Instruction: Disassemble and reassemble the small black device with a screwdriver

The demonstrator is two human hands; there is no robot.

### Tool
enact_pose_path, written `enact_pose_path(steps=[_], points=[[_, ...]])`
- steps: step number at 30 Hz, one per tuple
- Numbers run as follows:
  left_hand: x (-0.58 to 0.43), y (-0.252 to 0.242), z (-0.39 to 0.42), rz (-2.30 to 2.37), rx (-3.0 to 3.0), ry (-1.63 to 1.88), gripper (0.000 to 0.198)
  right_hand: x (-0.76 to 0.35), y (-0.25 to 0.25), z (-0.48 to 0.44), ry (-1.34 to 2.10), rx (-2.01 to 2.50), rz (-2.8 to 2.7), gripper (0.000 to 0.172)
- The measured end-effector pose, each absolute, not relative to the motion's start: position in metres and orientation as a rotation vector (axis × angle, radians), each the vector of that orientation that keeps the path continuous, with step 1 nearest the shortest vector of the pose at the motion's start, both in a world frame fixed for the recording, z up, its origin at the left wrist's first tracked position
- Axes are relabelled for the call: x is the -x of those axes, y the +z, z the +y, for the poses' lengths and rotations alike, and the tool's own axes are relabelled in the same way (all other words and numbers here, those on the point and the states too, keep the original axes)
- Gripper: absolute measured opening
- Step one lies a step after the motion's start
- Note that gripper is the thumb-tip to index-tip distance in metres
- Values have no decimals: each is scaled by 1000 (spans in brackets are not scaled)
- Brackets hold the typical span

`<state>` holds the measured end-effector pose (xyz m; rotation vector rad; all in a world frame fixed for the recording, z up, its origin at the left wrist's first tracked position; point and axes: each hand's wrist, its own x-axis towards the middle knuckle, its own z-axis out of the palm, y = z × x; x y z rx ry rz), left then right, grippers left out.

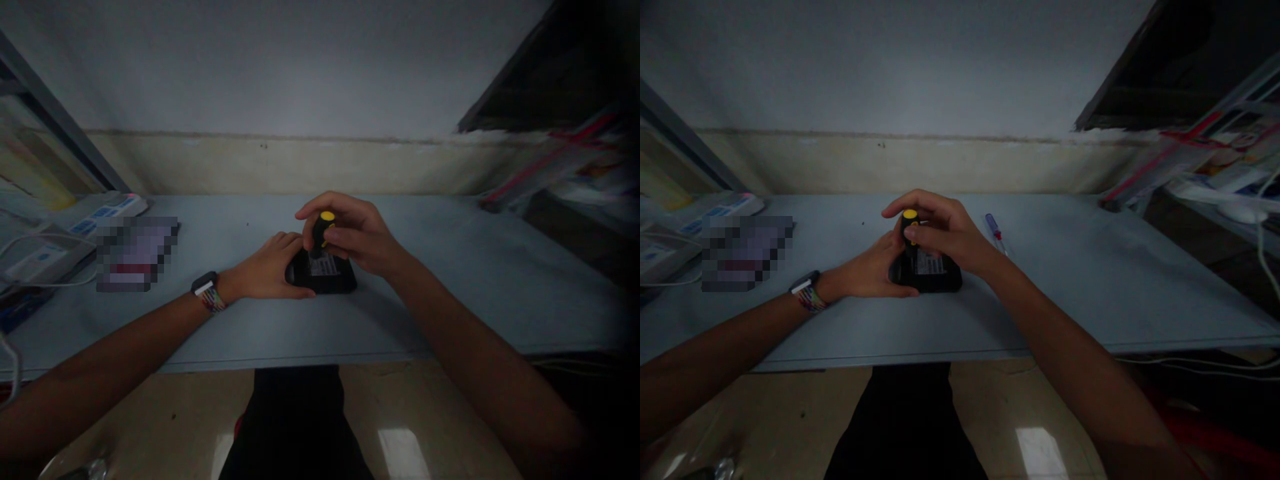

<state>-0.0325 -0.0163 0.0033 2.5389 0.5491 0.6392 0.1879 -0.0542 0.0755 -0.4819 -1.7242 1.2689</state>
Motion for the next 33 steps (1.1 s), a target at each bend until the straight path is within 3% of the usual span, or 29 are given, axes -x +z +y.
enact_pose_path(steps=[6, 12, 33], points=[[32, 3, -16, 542, -2546, 627, 96, -183, 80, -58, 1315, 562, -1661, 44], [35, 2, -16, 533, -2595, 623, 91, -186, 81, -55, 1239, 472, -1757, 29], [34, -3, -14, 539, -2575, 673, 107, -193, 83, -57, 1228, 522, -1744, 33]])
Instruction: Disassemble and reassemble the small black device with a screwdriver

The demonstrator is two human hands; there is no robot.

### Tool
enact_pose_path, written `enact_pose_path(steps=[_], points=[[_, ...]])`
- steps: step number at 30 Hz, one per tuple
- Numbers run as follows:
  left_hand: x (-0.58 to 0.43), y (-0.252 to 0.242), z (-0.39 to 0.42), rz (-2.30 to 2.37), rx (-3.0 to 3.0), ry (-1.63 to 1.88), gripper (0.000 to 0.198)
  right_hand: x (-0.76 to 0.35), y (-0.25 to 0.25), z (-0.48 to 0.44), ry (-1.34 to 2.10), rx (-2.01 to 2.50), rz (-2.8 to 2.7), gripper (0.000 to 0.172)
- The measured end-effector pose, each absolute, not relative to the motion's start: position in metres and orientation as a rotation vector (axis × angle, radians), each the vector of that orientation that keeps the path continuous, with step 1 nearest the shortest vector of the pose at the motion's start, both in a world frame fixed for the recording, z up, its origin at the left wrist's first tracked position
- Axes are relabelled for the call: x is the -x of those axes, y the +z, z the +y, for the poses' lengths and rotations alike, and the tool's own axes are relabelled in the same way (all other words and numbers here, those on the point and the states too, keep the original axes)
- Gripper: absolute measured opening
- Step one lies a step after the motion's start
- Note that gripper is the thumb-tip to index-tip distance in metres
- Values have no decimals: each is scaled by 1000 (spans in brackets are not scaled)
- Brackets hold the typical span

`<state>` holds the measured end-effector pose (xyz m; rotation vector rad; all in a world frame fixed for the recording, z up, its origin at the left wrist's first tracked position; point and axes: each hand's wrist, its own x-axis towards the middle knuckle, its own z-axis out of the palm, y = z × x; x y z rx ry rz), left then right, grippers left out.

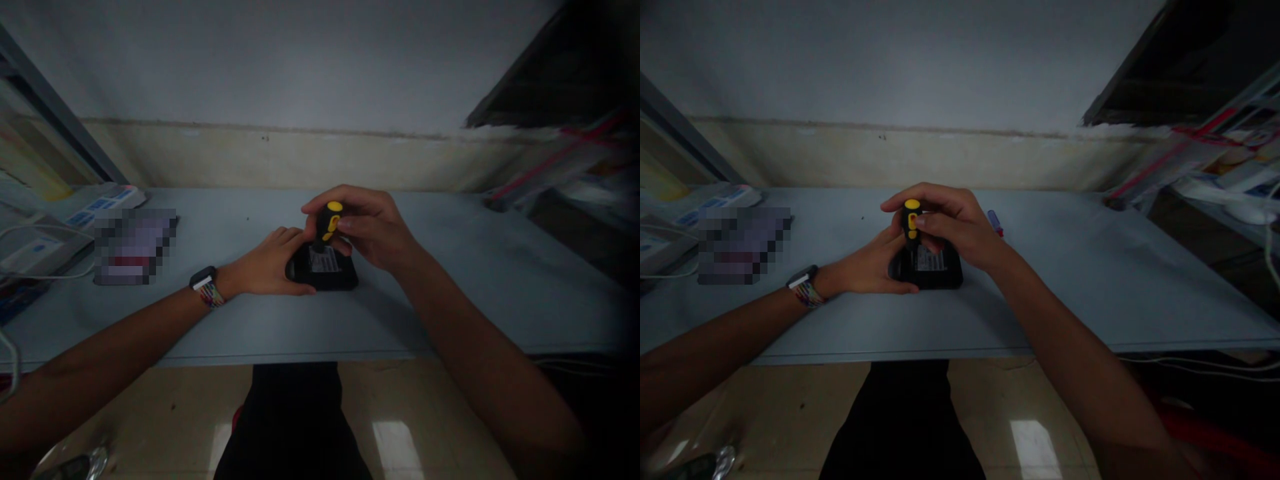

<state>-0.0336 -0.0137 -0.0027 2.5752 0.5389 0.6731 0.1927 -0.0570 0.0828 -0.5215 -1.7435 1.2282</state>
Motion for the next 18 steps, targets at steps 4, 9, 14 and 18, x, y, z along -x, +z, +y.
enact_pose_path(steps=[4, 9, 14, 18], points=[[33, -1, -14, 532, -2567, 669, 107, -194, 83, -56, 1212, 499, -1751, 33], [33, 1, -15, 547, -2589, 666, 103, -195, 86, -60, 1176, 566, -1755, 36], [34, 1, -17, 534, -2603, 677, 94, -196, 87, -57, 1040, 703, -1735, 37], [36, 6, -21, 574, -2633, 672, 87, -202, 82, -44, 665, 960, -1723, 25]])
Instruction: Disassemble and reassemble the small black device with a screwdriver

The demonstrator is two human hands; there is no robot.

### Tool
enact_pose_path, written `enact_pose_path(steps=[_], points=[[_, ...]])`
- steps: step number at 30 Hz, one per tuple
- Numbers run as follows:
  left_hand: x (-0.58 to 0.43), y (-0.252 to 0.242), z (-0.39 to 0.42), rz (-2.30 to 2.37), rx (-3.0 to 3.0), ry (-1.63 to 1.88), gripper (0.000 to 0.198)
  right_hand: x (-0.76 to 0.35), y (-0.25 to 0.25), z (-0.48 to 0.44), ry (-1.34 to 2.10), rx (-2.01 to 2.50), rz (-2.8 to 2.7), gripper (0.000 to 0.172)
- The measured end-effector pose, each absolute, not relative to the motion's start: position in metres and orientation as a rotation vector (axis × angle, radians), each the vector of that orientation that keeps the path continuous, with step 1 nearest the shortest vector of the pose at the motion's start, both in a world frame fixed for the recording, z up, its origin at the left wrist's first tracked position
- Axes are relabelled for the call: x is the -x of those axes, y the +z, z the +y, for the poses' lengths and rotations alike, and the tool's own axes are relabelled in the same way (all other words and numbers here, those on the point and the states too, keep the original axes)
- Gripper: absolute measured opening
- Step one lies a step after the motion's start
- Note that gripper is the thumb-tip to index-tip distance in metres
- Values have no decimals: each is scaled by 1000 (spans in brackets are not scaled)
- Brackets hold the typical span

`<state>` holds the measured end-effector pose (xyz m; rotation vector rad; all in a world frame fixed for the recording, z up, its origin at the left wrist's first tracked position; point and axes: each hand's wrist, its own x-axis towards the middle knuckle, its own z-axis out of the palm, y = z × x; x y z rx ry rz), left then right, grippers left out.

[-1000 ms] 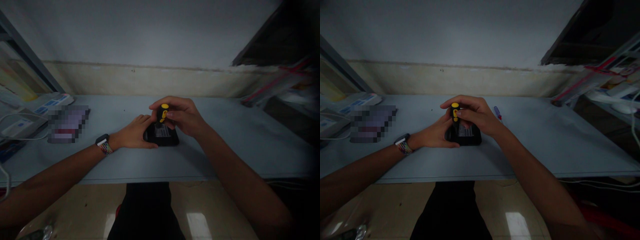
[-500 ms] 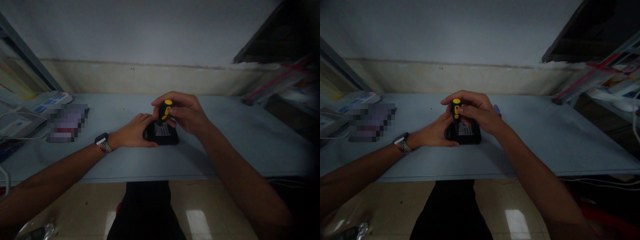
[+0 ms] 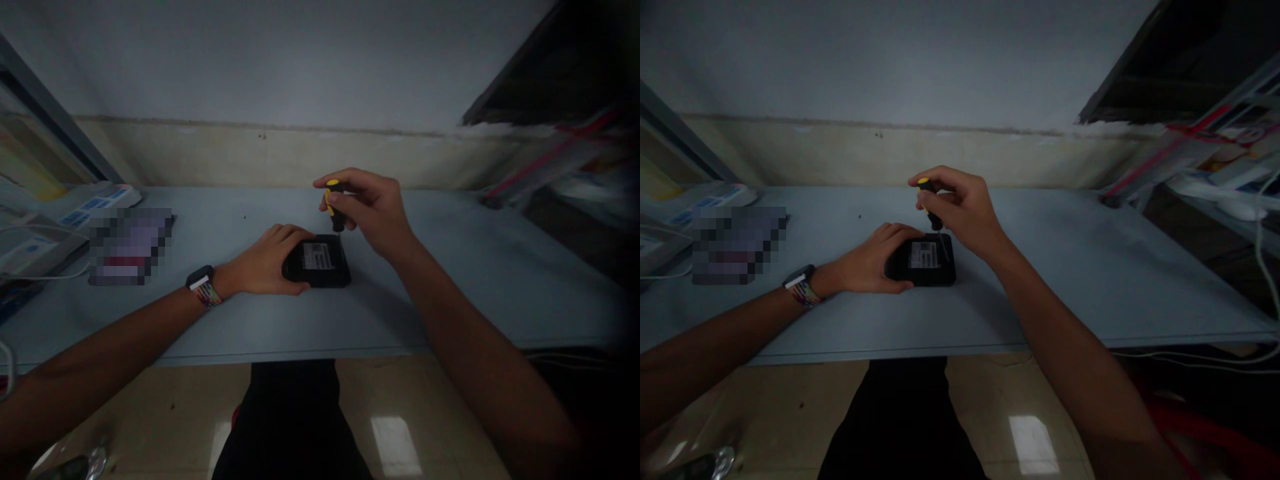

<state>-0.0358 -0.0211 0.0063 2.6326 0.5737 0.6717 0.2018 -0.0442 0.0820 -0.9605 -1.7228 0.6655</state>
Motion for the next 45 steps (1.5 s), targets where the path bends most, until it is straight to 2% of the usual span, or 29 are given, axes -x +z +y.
enact_pose_path(steps=[3, 6, 10, 18, 23, 26, 32, 38, 42, 45], points=[[38, 10, -22, 638, -2651, 635, 85, -208, 75, -34, 273, 1290, -1847, 17], [42, 9, -20, 677, -2648, 632, 84, -214, 64, -26, 60, 1651, -2032, 22], [47, 4, -16, 714, -2648, 643, 85, -217, 50, -20, 90, 1917, -2113, 26], [52, 3, -12, 637, -2638, 638, 75, -221, 53, -15, 148, 2062, -2046, 36], [53, 1, -9, 597, -2594, 694, 53, -241, 58, -12, -193, 2285, -1775, 39], [53, -2, -6, 565, -2570, 725, 47, -255, 57, -10, -315, 2407, -1678, 41], [53, -2, -4, 561, -2561, 726, 47, -269, 50, -6, -113, 2584, -1671, 43], [52, -1, -5, 581, -2553, 726, 48, -277, 51, 1, 16, 2414, -1724, 44], [51, -2, -5, 575, -2564, 738, 48, -263, 65, -5, 40, 2013, -1678, 40], [51, -1, -7, 576, -2567, 744, 47, -232, 77, -27, 89, 1489, -1647, 32]])
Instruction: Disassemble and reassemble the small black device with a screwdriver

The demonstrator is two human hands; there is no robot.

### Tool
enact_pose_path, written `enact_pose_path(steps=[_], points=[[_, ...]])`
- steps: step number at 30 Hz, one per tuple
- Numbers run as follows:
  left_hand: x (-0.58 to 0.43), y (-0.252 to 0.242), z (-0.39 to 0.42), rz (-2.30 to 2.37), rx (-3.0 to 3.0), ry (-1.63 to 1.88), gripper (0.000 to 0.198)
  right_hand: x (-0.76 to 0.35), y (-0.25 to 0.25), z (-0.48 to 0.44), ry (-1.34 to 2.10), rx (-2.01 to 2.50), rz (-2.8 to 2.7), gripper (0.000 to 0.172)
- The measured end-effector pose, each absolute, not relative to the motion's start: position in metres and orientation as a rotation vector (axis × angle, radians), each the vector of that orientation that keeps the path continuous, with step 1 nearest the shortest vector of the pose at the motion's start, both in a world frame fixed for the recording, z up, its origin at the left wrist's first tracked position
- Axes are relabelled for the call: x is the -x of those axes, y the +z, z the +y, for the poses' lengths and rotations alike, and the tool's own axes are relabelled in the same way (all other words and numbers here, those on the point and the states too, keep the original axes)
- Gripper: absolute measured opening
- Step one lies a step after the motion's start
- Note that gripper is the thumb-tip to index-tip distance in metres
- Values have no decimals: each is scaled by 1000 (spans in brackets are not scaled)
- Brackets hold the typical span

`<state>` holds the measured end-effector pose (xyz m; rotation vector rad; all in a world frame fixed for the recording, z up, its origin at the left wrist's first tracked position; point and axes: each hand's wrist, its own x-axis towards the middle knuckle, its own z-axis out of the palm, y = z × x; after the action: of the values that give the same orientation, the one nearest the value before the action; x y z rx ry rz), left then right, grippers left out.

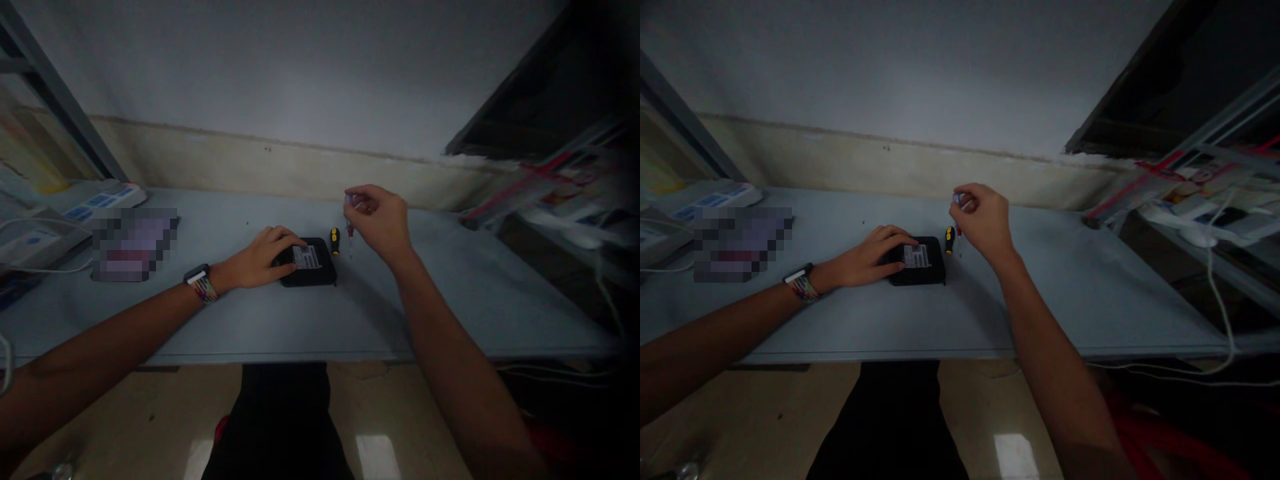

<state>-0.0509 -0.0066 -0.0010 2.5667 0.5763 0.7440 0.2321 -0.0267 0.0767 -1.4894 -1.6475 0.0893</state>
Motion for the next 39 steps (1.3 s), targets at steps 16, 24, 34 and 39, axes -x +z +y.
enact_pose_path(steps=[16, 24, 34, 39], points=[[51, -3, -3, 544, -2517, 772, 43, -166, 63, -83, 345, 663, -1816, 28], [52, -4, 0, 488, -2551, 819, 36, -163, 58, -79, 103, 616, -1900, 21], [52, -2, -2, 504, -2581, 824, 32, -158, 61, -83, 48, 609, -1846, 16], [52, -3, -1, 494, -2571, 825, 37, -158, 60, -83, 4, 646, -1826, 16]])
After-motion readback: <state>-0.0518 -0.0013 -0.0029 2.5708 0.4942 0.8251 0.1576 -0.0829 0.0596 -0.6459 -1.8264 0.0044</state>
